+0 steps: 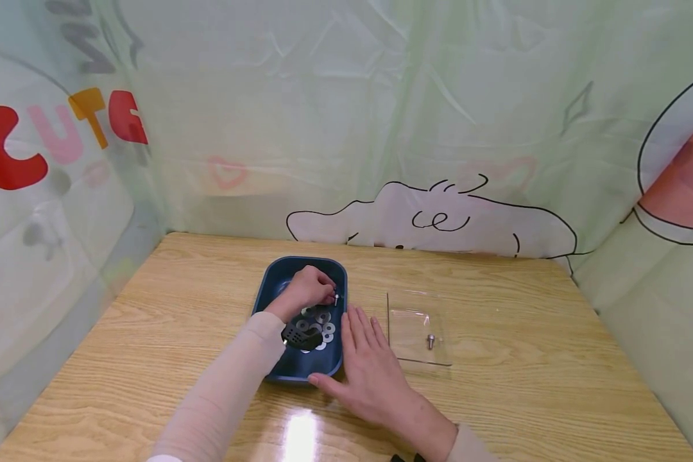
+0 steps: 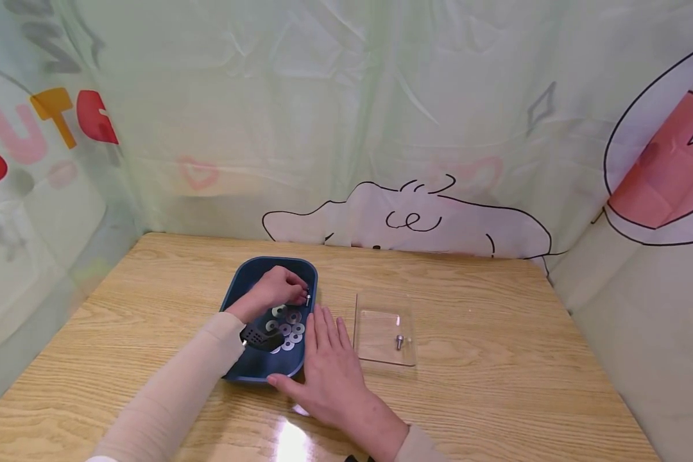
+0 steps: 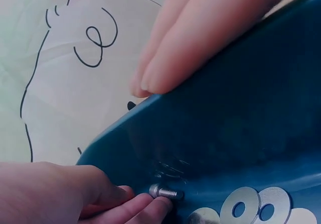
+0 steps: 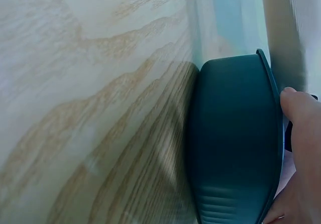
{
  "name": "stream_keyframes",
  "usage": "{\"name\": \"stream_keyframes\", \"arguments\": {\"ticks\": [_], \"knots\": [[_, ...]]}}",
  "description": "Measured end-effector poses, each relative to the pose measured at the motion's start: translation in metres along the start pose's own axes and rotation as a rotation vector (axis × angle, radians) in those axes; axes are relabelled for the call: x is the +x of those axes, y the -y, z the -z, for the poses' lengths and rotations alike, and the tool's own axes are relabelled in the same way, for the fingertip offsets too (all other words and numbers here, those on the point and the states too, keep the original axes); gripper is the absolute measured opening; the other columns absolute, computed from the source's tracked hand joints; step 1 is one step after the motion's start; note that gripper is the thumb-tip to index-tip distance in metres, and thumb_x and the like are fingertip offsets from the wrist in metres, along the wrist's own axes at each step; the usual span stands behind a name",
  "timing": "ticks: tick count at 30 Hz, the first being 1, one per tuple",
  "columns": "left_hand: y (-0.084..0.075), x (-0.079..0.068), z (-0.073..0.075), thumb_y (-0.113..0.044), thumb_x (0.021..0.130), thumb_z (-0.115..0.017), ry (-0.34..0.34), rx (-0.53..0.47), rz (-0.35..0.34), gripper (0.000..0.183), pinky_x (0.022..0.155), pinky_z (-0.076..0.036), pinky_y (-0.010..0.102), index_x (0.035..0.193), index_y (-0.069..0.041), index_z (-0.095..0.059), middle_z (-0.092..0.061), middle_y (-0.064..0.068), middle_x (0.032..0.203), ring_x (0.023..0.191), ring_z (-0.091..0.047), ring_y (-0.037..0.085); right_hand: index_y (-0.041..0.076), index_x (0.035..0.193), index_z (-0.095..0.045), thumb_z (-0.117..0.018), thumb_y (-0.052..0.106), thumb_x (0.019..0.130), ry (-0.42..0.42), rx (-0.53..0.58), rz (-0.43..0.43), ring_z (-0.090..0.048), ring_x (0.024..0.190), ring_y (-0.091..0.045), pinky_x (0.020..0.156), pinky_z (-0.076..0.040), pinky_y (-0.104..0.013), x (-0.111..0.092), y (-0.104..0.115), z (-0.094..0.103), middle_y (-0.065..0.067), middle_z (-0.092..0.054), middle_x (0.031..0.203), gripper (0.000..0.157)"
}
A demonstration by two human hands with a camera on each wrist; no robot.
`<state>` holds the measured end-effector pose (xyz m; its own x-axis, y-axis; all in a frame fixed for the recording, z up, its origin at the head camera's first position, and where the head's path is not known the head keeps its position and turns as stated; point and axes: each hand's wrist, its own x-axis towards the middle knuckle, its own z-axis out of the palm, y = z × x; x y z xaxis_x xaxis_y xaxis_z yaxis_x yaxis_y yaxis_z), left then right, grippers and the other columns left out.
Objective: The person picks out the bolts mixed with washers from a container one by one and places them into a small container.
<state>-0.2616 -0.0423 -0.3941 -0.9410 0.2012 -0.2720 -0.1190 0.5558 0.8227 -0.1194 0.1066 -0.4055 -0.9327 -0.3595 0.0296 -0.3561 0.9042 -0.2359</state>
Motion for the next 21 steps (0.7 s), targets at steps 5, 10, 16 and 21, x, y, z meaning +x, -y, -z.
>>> {"name": "stream_keyframes", "arguments": {"ticks": [5, 10, 16, 21], "knots": [[0.001, -0.0018, -0.0004, -0.007, 0.097, -0.059, 0.01, 0.0, 0.002, 0.024, 0.087, -0.06, 0.033, 0.115, 0.002, -0.071, -0.072, 0.014, 0.096, 0.086, -0.073, 0.022, 0.001, 0.156, -0.022, -0.043, 0.08, 0.086, -0.004, 0.012, 0.0, -0.008, 0.155, -0.031, 0.127, -0.012, -0.051, 0.0011, 0.0002, -0.0018, -0.016, -0.012, 0.166, 0.108], [0.0028, -0.0047, -0.0023, -0.007, 0.095, -0.062, 0.022, 0.001, 0.002, 0.021, 0.092, -0.059, 0.037, 0.114, 0.0, -0.072, -0.073, 0.011, 0.096, 0.084, -0.072, 0.02, 0.001, 0.156, -0.022, -0.045, 0.079, 0.086, -0.015, 0.021, 0.003, -0.008, 0.155, -0.032, 0.126, -0.013, -0.053, 0.0017, -0.0011, -0.003, -0.016, -0.013, 0.166, 0.108], [0.0009, -0.0074, -0.0053, -0.009, 0.091, -0.069, 0.025, 0.042, -0.025, 0.018, 0.091, -0.058, 0.04, 0.107, -0.004, -0.074, -0.073, 0.01, 0.099, 0.084, -0.068, 0.02, 0.0, 0.156, -0.023, -0.044, 0.079, 0.086, -0.019, 0.022, 0.015, -0.007, 0.156, -0.031, 0.126, -0.013, -0.053, 0.0015, -0.0022, -0.0043, -0.016, -0.013, 0.166, 0.107], [-0.0017, -0.0085, -0.0076, -0.008, 0.09, -0.07, 0.017, 0.045, -0.006, 0.015, 0.092, -0.058, 0.04, 0.105, -0.005, -0.075, -0.073, 0.01, 0.097, 0.082, -0.067, 0.02, 0.001, 0.156, -0.022, -0.042, 0.08, 0.086, -0.005, 0.026, 0.012, -0.007, 0.156, -0.031, 0.126, -0.012, -0.053, 0.0008, -0.0034, -0.005, -0.015, -0.011, 0.167, 0.107]]}}
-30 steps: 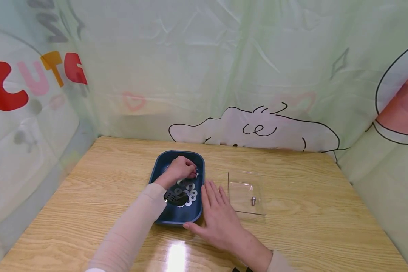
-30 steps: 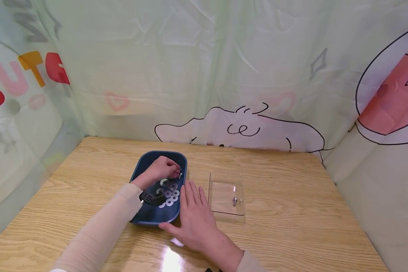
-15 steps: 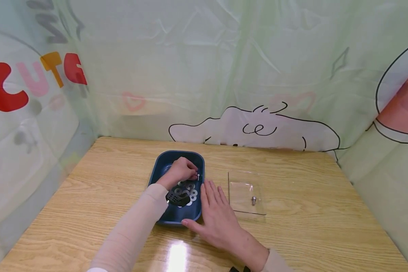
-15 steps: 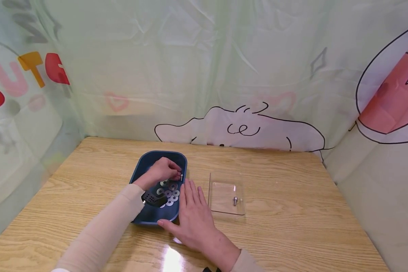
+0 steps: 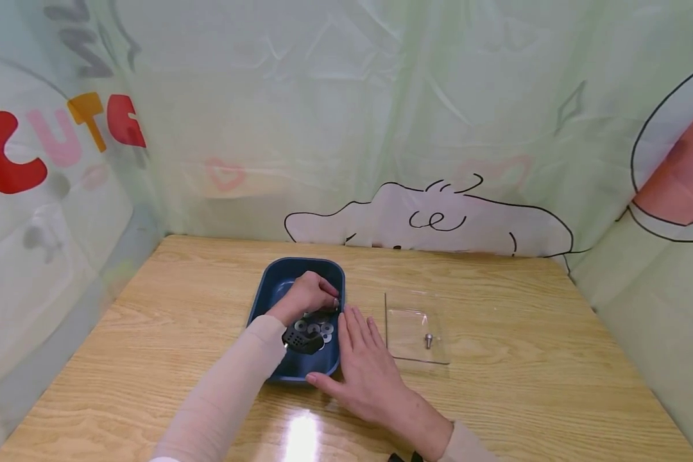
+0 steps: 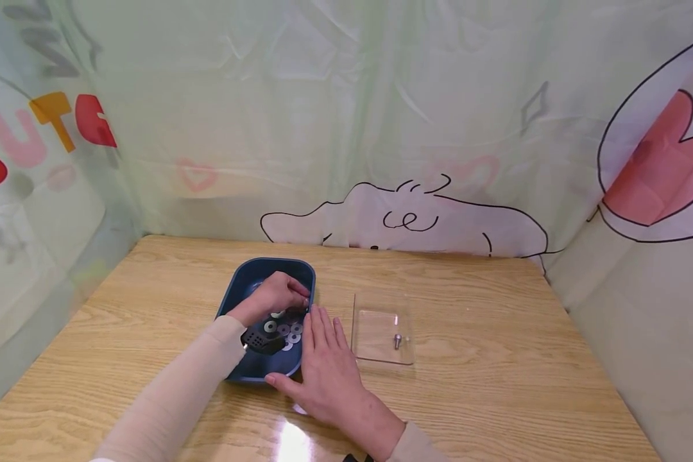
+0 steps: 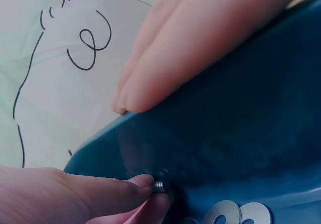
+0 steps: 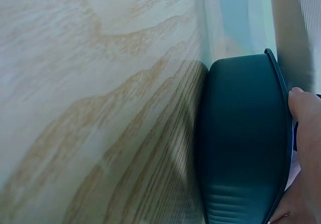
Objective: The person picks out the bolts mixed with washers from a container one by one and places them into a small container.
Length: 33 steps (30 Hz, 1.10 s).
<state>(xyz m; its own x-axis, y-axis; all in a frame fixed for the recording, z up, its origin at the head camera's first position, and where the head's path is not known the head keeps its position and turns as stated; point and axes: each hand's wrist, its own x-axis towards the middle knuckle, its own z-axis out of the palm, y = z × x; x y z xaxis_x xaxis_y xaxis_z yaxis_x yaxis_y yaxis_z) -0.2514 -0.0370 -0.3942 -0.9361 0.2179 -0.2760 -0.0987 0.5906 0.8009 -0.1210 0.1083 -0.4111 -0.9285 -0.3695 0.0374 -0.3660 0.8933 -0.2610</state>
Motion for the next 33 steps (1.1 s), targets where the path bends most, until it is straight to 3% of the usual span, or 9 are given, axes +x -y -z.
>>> {"name": "stream_keyframes", "arguments": {"ticks": [9, 22, 33], "knots": [[0.003, -0.001, 0.001, -0.007, 0.091, -0.07, 0.007, -0.029, -0.007, 0.014, 0.089, -0.06, 0.036, 0.104, -0.004, -0.075, -0.074, 0.009, 0.094, 0.08, -0.071, 0.018, 0.0, 0.156, -0.022, -0.043, 0.079, 0.087, -0.007, 0.004, 0.007, -0.006, 0.156, -0.031, 0.126, -0.011, -0.053, 0.001, 0.001, -0.001, -0.015, -0.012, 0.167, 0.107], [0.008, -0.003, 0.005, -0.004, 0.092, -0.068, 0.026, -0.156, -0.025, 0.013, 0.08, -0.062, 0.031, 0.103, -0.003, -0.074, -0.073, 0.011, 0.094, 0.077, -0.073, 0.017, 0.0, 0.156, -0.018, -0.041, 0.079, 0.088, -0.002, 0.01, 0.009, -0.004, 0.156, -0.029, 0.126, -0.01, -0.053, 0.0, 0.002, 0.0, -0.016, -0.01, 0.167, 0.108], [0.004, -0.011, 0.019, -0.012, 0.093, -0.069, 0.018, -0.245, -0.06, 0.018, 0.091, -0.059, 0.038, 0.108, -0.006, -0.075, -0.073, 0.01, 0.103, 0.086, -0.074, 0.018, 0.002, 0.157, -0.016, -0.043, 0.08, 0.086, -0.019, 0.022, -0.025, -0.004, 0.156, -0.028, 0.127, -0.01, -0.051, 0.0, -0.002, 0.009, -0.013, -0.007, 0.168, 0.108]]}}
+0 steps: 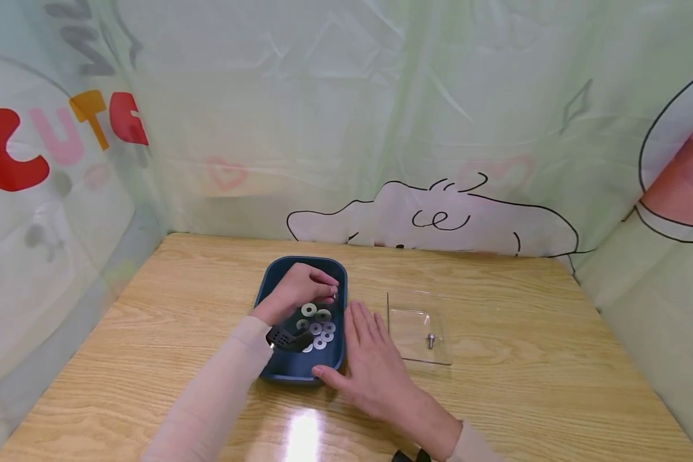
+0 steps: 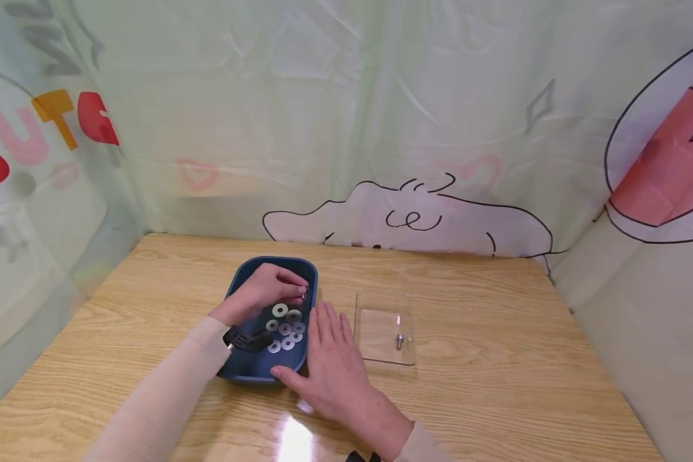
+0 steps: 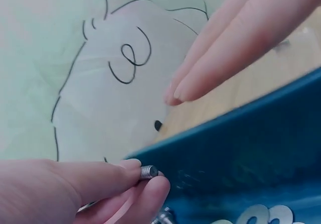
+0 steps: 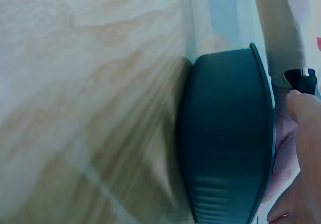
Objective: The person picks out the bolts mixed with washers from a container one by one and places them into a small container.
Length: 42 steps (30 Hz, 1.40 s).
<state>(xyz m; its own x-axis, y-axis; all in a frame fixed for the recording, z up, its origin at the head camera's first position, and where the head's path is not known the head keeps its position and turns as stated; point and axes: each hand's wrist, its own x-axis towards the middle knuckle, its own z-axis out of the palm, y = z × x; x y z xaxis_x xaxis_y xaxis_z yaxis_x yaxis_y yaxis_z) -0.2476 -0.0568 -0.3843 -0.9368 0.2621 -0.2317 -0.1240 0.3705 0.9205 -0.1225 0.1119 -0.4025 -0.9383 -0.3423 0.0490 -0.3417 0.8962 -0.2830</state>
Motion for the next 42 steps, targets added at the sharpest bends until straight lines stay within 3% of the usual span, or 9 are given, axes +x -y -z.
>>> {"name": "stream_keyframes", "arguments": {"ticks": [7, 14, 21, 42], "knots": [[-0.012, -0.001, 0.001, -0.014, 0.092, -0.07, -0.02, -0.069, -0.024, 0.02, 0.095, -0.056, 0.041, 0.11, -0.006, -0.075, -0.074, 0.011, 0.105, 0.089, -0.075, 0.019, 0.001, 0.157, -0.017, -0.029, 0.086, 0.085, -0.035, -0.058, -0.006, -0.004, 0.156, -0.029, 0.127, -0.011, -0.049, -0.001, -0.007, 0.014, -0.015, -0.009, 0.167, 0.112], [-0.023, -0.001, -0.004, -0.016, 0.09, -0.073, -0.057, -0.108, -0.032, 0.018, 0.096, -0.057, 0.043, 0.106, -0.011, -0.076, -0.074, 0.008, 0.104, 0.089, -0.075, 0.019, 0.0, 0.156, -0.018, -0.037, 0.081, 0.088, -0.065, -0.048, -0.019, -0.004, 0.156, -0.031, 0.127, -0.01, -0.05, -0.005, -0.019, 0.023, -0.017, -0.007, 0.167, 0.108], [-0.036, -0.002, -0.011, -0.017, 0.09, -0.073, -0.019, -0.156, -0.059, 0.021, 0.094, -0.057, 0.04, 0.11, -0.01, -0.075, -0.074, 0.008, 0.107, 0.091, -0.075, 0.018, -0.004, 0.155, -0.02, -0.051, 0.07, 0.09, -0.123, -0.031, -0.038, -0.007, 0.155, -0.034, 0.126, -0.011, -0.053, -0.01, -0.032, 0.028, -0.02, -0.009, 0.166, 0.103], [-0.054, 0.005, -0.053, -0.015, 0.09, -0.073, 0.087, -0.083, -0.062, 0.015, 0.102, -0.054, 0.039, 0.103, -0.012, -0.077, -0.075, 0.004, 0.099, 0.086, -0.075, 0.016, -0.013, 0.151, -0.021, -0.051, 0.066, 0.092, -0.158, -0.062, -0.15, -0.014, 0.152, -0.042, 0.122, -0.015, -0.06, -0.035, -0.085, 0.029, -0.028, -0.014, 0.162, 0.103]]}}
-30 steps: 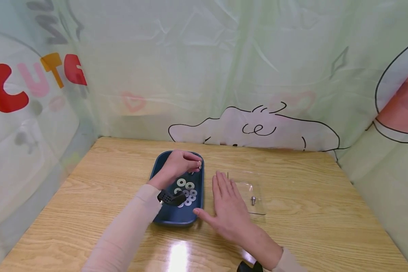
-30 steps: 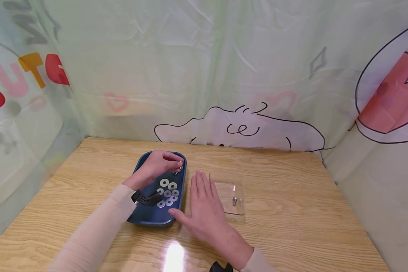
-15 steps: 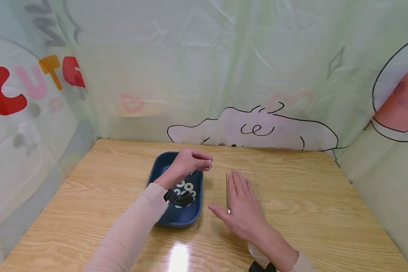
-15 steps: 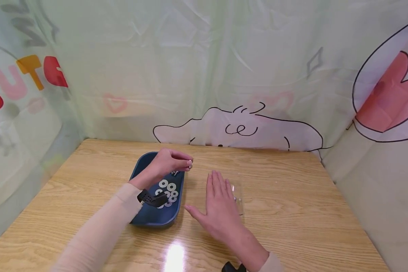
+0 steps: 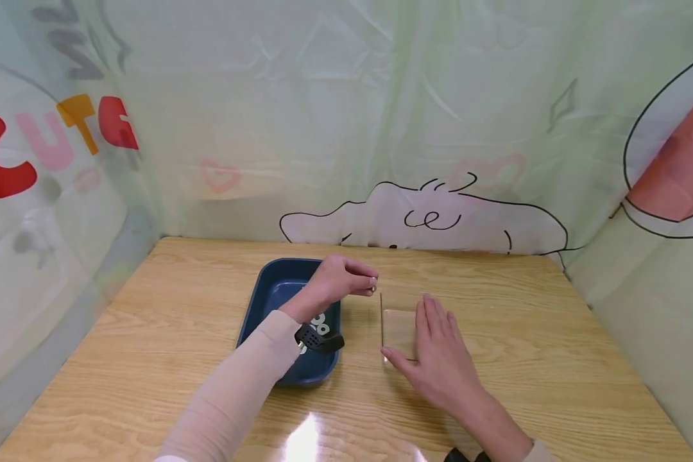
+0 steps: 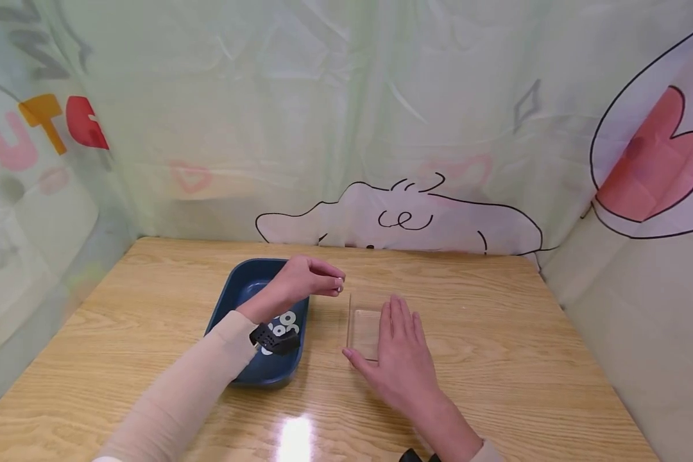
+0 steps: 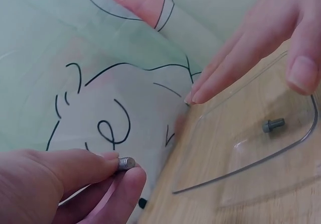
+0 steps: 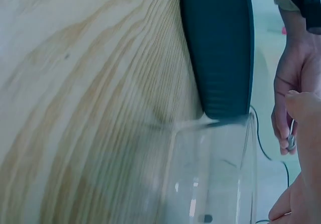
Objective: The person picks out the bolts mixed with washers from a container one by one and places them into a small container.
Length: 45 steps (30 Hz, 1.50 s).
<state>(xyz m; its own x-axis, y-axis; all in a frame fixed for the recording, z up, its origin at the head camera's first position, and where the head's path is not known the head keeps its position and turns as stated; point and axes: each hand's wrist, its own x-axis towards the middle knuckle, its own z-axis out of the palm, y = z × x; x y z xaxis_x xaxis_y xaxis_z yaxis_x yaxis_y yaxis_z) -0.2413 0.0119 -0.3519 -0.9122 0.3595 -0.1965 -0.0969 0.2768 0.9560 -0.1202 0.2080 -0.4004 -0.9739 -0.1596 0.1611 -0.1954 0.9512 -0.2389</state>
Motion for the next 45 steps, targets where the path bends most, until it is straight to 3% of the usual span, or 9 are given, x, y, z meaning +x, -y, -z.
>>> {"name": "stream_keyframes", "arguments": {"ticks": [9, 14, 21, 29, 34, 41, 45], "knots": [[0.003, 0.005, -0.018, -0.013, 0.089, -0.073, 0.067, 0.003, -0.022, 0.013, 0.089, -0.06, 0.035, 0.101, -0.011, -0.077, -0.075, 0.004, 0.095, 0.086, -0.076, 0.02, -0.014, 0.15, -0.021, -0.05, 0.071, 0.09, 0.005, -0.006, -0.039, -0.014, 0.151, -0.045, 0.121, -0.015, -0.062, -0.007, -0.016, -0.002, -0.03, -0.013, 0.162, 0.109], [0.004, 0.006, -0.025, -0.015, 0.091, -0.072, 0.103, 0.043, -0.033, 0.013, 0.087, -0.06, 0.032, 0.102, -0.011, -0.077, -0.074, 0.003, 0.095, 0.081, -0.074, 0.013, -0.015, 0.15, -0.019, -0.052, 0.069, 0.09, 0.012, -0.007, -0.065, -0.011, 0.151, -0.047, 0.121, -0.014, -0.063, -0.008, -0.022, -0.004, -0.031, -0.01, 0.162, 0.108], [0.001, 0.01, -0.04, -0.017, 0.091, -0.071, 0.143, 0.124, -0.031, 0.017, 0.091, -0.059, 0.034, 0.106, -0.008, -0.076, -0.074, 0.001, 0.092, 0.078, -0.074, 0.012, -0.015, 0.15, -0.018, -0.052, 0.07, 0.089, 0.023, 0.017, -0.09, -0.01, 0.151, -0.048, 0.121, -0.013, -0.064, -0.009, -0.028, -0.007, -0.032, -0.009, 0.162, 0.111], [0.003, 0.018, -0.056, -0.009, 0.092, -0.068, 0.194, 0.132, -0.007, 0.016, 0.087, -0.06, 0.034, 0.105, -0.003, -0.075, -0.072, 0.003, 0.095, 0.077, -0.074, 0.014, -0.014, 0.151, -0.017, -0.048, 0.073, 0.089, 0.022, 0.012, -0.093, -0.011, 0.15, -0.048, 0.12, -0.014, -0.064, -0.01, -0.031, -0.012, -0.032, -0.01, 0.162, 0.112], [0.004, 0.02, -0.063, -0.008, 0.092, -0.068, 0.199, 0.168, 0.001, 0.015, 0.081, -0.061, 0.028, 0.104, -0.001, -0.075, -0.072, 0.003, 0.094, 0.075, -0.074, 0.013, -0.013, 0.152, -0.015, -0.046, 0.075, 0.089, 0.025, 0.019, -0.098, -0.011, 0.15, -0.048, 0.12, -0.014, -0.064, -0.009, -0.03, -0.013, -0.031, -0.01, 0.162, 0.113], [0.005, 0.022, -0.073, -0.003, 0.092, -0.068, 0.21, 0.213, -0.023, 0.013, 0.079, -0.062, 0.033, 0.101, 0.002, -0.074, -0.071, 0.006, 0.089, 0.072, -0.072, 0.014, -0.013, 0.152, -0.015, -0.047, 0.074, 0.089, 0.016, 0.016, -0.094, -0.012, 0.15, -0.048, 0.12, -0.015, -0.064, -0.009, -0.03, -0.013, -0.031, -0.01, 0.162, 0.112], [0.005, 0.023, -0.077, -0.003, 0.091, -0.068, 0.202, 0.303, -0.051, 0.01, 0.072, -0.061, 0.025, 0.098, 0.001, -0.075, -0.07, 0.005, 0.086, 0.069, -0.069, 0.011, -0.013, 0.152, -0.015, -0.048, 0.074, 0.089, 0.012, 0.024, -0.09, -0.012, 0.15, -0.048, 0.12, -0.015, -0.064, -0.009, -0.03, -0.014, -0.032, -0.01, 0.162, 0.112]]}}
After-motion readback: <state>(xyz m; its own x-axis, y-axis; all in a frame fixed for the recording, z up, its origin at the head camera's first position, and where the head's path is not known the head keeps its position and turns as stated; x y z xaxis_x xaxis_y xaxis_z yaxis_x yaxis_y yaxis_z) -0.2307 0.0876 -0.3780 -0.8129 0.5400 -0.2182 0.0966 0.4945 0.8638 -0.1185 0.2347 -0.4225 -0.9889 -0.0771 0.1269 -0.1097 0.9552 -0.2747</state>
